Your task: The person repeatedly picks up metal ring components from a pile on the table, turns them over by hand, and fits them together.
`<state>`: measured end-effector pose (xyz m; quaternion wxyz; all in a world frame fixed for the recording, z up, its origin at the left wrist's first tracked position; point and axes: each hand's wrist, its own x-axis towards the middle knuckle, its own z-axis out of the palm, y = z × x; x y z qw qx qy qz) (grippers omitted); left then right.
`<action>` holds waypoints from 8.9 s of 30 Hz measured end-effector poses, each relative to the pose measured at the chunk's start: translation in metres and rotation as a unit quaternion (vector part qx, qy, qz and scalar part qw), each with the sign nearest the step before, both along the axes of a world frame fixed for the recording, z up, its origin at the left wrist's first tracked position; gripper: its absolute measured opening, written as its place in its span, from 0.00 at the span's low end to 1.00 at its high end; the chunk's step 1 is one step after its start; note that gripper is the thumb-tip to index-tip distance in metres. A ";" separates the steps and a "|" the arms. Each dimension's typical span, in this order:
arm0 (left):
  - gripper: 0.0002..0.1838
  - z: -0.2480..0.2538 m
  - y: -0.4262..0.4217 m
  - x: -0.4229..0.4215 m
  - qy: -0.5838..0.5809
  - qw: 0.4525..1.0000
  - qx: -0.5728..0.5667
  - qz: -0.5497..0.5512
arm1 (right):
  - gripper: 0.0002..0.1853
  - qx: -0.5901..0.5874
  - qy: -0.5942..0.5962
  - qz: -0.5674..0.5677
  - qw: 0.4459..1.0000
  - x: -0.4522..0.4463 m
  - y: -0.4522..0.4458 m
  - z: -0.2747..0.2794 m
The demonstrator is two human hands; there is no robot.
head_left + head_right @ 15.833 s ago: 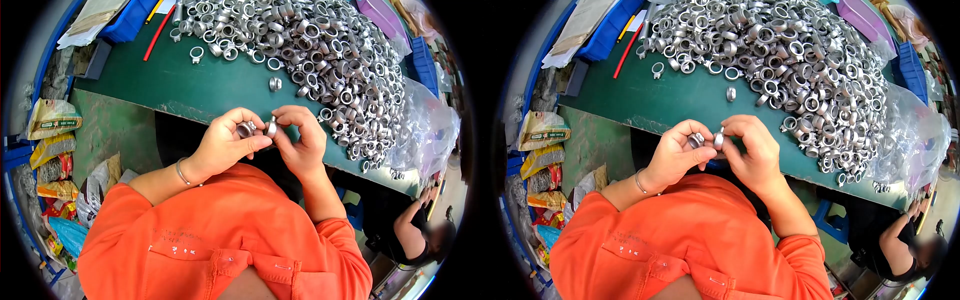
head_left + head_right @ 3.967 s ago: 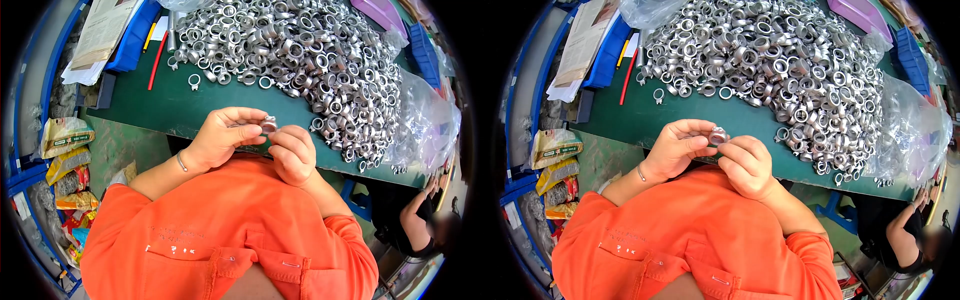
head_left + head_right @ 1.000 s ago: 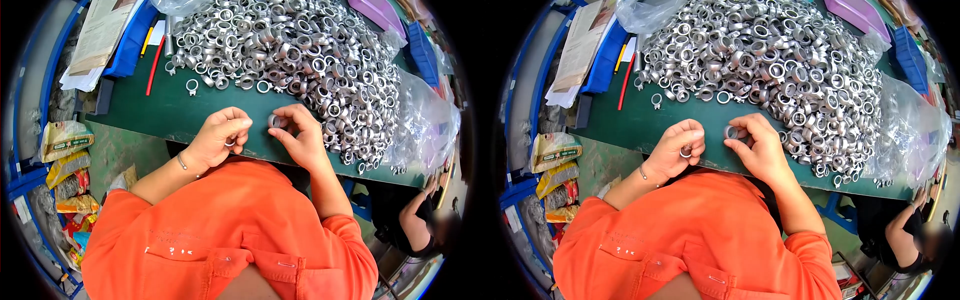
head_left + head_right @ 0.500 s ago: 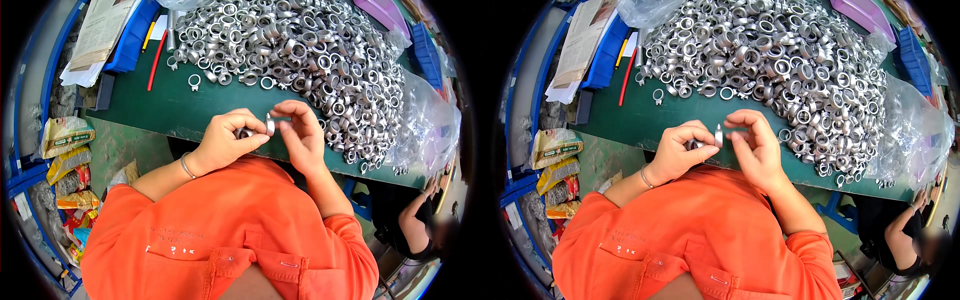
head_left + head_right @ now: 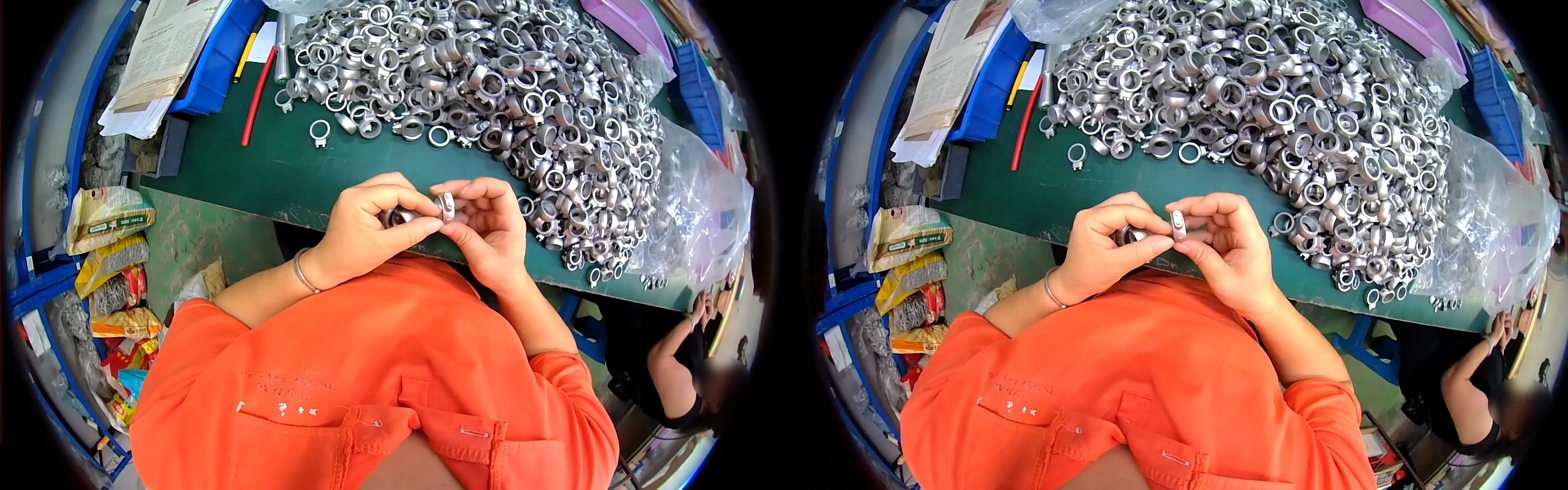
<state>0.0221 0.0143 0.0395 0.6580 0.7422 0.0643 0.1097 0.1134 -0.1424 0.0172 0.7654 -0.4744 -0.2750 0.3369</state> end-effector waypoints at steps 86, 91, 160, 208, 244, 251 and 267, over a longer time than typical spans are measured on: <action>0.08 0.005 -0.001 0.003 0.189 0.953 -0.236 0.002 | 0.12 -0.117 -0.445 -0.138 0.877 0.006 0.003 0.010; 0.06 0.000 -0.002 0.002 0.126 0.978 -0.163 0.020 | 0.16 -0.100 -0.382 -0.163 0.904 0.007 0.000 0.002; 0.17 -0.125 -0.001 0.008 0.282 0.902 -0.282 -0.162 | 0.04 -0.154 -0.194 -0.024 0.969 0.081 0.009 0.066; 0.04 -0.004 0.007 0.009 0.217 0.839 -0.498 -0.004 | 0.18 -0.314 -0.654 -0.287 0.626 0.078 0.048 0.049; 0.05 -0.014 -0.004 0.013 0.017 0.999 -0.041 0.031 | 0.13 -0.113 0.009 -0.059 0.992 0.012 0.002 -0.007; 0.05 -0.014 -0.005 0.011 -0.004 1.000 -0.005 0.025 | 0.13 -0.114 0.061 0.000 0.992 0.011 0.003 0.002; 0.11 -0.015 0.001 0.002 0.153 0.899 -0.410 0.021 | 0.21 -0.115 -0.151 -0.077 0.979 0.001 0.013 -0.001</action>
